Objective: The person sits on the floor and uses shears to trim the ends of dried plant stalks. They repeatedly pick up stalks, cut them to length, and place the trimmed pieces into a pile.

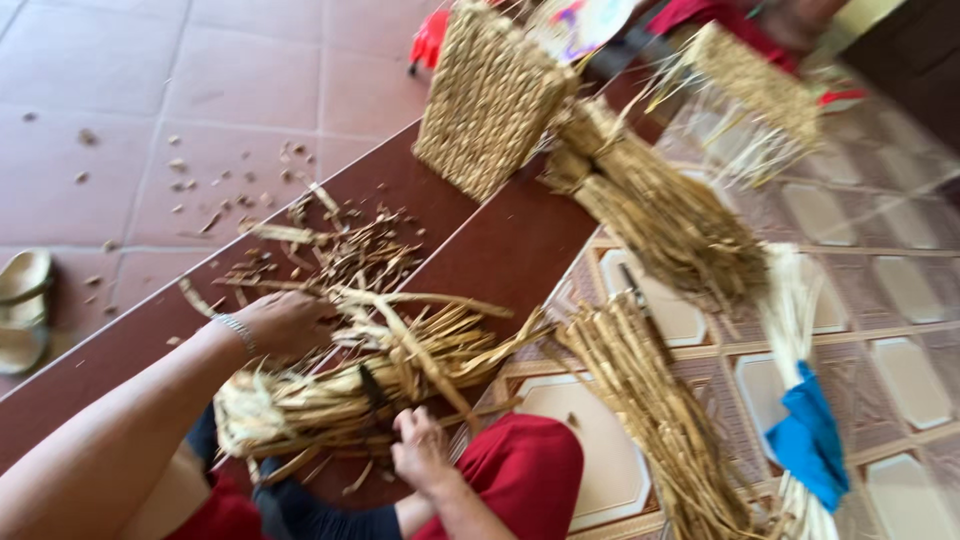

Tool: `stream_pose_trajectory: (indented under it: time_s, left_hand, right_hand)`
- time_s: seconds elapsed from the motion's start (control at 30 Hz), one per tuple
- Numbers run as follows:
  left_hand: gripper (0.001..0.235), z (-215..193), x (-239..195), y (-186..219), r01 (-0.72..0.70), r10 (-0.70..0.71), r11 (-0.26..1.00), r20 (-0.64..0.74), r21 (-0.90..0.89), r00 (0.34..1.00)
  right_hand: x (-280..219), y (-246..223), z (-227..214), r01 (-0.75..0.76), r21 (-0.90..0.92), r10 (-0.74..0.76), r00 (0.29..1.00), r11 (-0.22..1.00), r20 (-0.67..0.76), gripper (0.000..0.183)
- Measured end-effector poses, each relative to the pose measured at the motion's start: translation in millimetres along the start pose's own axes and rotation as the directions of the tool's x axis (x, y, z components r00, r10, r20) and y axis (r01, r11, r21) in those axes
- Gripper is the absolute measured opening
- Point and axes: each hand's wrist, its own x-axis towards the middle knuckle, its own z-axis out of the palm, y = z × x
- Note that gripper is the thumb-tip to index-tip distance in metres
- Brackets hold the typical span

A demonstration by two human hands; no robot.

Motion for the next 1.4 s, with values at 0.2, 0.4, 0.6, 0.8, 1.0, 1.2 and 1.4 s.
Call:
stream_pose_trajectory:
  time_s: [0.2, 0.4, 0.6, 0.8, 1.0, 1.2, 1.4]
  left_hand:
    - [0.048, -5, 5, 3, -0.002, 0.002, 1.0, -0.025, -0.015, 1.0]
    - [0.041, -5, -1, 16, 0.032, -0.032, 0.999, 0.016, 0.033, 0.999]
    - [0.032, 14, 17, 15, 0.111, -0.124, 0.989, 0.151, 0.094, 0.981]
    - [0.036, 52, 72, 40, 0.011, -0.051, 0.979, 0.194, 0.203, 0.98]
    - [0.062, 86, 109, 115, -0.078, 0.054, 0.977, 0.125, 0.196, 0.991]
    - [0.044, 103, 103, 132, 0.019, -0.025, 0.997, 0.077, 0.073, 0.997]
    - [0.03, 101, 92, 109, -0.003, 0.005, 0.997, -0.026, 0.08, 1.0]
  right_hand:
    - [0, 2, 13, -0.001, 0.071, 0.002, 1.0, 0.997, -0.011, 0.038]
    - [7, -4, -3, -0.06, 0.155, 0.054, 0.998, 0.986, 0.041, 0.05]
    - [14, -13, -17, -0.312, 0.498, 0.248, 0.95, 0.809, 0.191, 0.068]
    - [22, 24, -48, -0.149, 0.926, 0.481, 0.876, 0.346, -0.039, 0.062]
    - [22, 55, -85, 0.079, 0.997, 0.631, 0.774, -0.021, -0.048, 0.049]
    - [26, 42, -88, 0.072, 0.996, 0.597, 0.802, -0.052, -0.026, 0.043]
    - [29, 28, -89, 0.072, 0.997, 0.535, 0.844, -0.036, -0.041, 0.046]
